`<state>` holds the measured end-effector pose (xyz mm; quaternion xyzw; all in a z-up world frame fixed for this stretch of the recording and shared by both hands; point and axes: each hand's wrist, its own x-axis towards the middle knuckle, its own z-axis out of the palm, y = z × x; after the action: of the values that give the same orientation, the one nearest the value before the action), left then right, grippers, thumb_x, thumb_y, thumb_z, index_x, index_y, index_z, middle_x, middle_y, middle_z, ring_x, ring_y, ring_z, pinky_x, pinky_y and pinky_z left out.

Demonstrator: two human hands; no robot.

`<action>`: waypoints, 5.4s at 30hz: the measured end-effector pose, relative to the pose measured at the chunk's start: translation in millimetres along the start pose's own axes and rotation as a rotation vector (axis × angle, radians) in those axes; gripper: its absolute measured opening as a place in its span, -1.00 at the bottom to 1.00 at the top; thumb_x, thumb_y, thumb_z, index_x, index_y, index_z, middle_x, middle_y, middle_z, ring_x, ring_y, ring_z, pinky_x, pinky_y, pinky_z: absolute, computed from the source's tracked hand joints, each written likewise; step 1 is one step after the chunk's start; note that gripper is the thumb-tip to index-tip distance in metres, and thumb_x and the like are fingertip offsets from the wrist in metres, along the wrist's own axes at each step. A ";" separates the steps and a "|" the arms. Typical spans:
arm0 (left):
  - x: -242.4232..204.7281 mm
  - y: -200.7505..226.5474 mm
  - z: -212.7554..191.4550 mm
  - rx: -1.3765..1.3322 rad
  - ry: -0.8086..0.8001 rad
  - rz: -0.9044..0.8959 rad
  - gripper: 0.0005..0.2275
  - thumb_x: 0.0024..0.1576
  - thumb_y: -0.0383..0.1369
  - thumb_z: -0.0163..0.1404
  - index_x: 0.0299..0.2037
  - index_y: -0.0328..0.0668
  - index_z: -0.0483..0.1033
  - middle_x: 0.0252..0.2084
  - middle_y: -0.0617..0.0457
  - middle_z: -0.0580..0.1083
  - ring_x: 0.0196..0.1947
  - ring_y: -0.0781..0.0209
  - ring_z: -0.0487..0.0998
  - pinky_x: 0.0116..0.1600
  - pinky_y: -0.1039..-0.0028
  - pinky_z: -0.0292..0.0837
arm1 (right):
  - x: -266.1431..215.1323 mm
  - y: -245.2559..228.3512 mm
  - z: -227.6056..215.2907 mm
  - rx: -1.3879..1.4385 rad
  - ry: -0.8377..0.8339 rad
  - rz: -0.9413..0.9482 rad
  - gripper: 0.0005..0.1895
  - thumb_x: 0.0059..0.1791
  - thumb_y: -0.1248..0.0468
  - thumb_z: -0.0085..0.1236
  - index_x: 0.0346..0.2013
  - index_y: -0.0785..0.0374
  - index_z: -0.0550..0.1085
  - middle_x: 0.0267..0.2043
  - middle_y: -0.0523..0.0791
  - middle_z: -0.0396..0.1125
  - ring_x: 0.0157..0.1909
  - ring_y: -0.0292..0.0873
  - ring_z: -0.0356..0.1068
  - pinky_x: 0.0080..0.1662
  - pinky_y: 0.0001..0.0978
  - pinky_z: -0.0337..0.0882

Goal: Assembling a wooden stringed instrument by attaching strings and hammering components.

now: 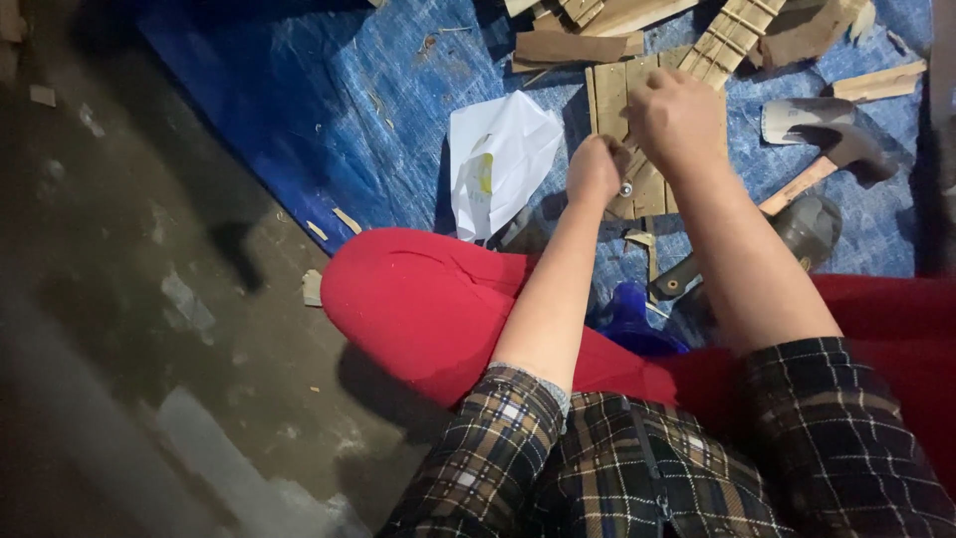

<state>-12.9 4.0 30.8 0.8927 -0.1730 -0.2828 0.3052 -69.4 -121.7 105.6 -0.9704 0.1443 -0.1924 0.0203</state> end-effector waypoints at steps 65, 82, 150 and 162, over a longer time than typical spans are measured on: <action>-15.9 -68.6 44.3 -0.639 0.394 -0.687 -0.66 0.20 -0.13 0.11 -0.11 -0.31 0.57 -0.07 -0.29 0.55 0.13 -0.26 0.53 0.23 -0.05 0.41 | -96.4 -86.8 27.7 1.769 -0.099 1.321 -0.47 -0.17 0.37 0.47 0.00 0.17 0.39 -0.19 -0.11 0.29 -0.12 -0.19 0.39 -0.02 -0.01 0.60; -46.8 -65.8 73.8 -0.170 0.222 -0.617 -0.58 0.18 0.00 -0.05 -0.08 -0.22 0.58 -0.04 -0.20 0.56 0.12 -0.16 0.56 0.16 0.04 0.48 | -111.3 -70.2 47.0 1.075 -0.309 1.200 0.28 -0.21 0.05 0.64 0.47 0.29 -0.13 0.36 0.27 0.20 0.42 0.27 0.18 0.43 0.18 0.15; -46.2 15.8 -47.3 -0.842 -0.385 -0.647 -0.09 0.08 0.27 -0.02 0.46 -0.33 0.15 0.47 -0.30 0.15 0.48 -0.21 0.14 0.49 0.01 0.09 | -71.9 -112.8 47.6 -0.263 0.205 0.090 -0.54 0.05 0.05 0.20 -0.70 0.11 0.45 -0.75 -0.17 0.15 -0.71 -0.16 0.28 -0.63 -0.30 0.21; 13.4 -110.0 61.8 -0.924 -0.357 -0.588 -0.50 -0.01 -0.22 0.40 0.11 -0.14 0.53 0.16 -0.19 0.45 -0.32 -0.21 0.62 -0.24 0.04 0.71 | -163.8 -67.1 24.1 0.014 -0.169 0.093 -0.76 0.09 0.21 -0.09 -0.46 -0.02 0.43 -0.64 -0.20 0.26 -0.59 -0.09 0.39 -0.54 -0.25 0.26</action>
<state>-25.2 52.8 -85.7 0.6157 0.1752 -0.5484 0.5380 -186.9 -10.8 29.4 -0.9753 0.1856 -0.1095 0.0482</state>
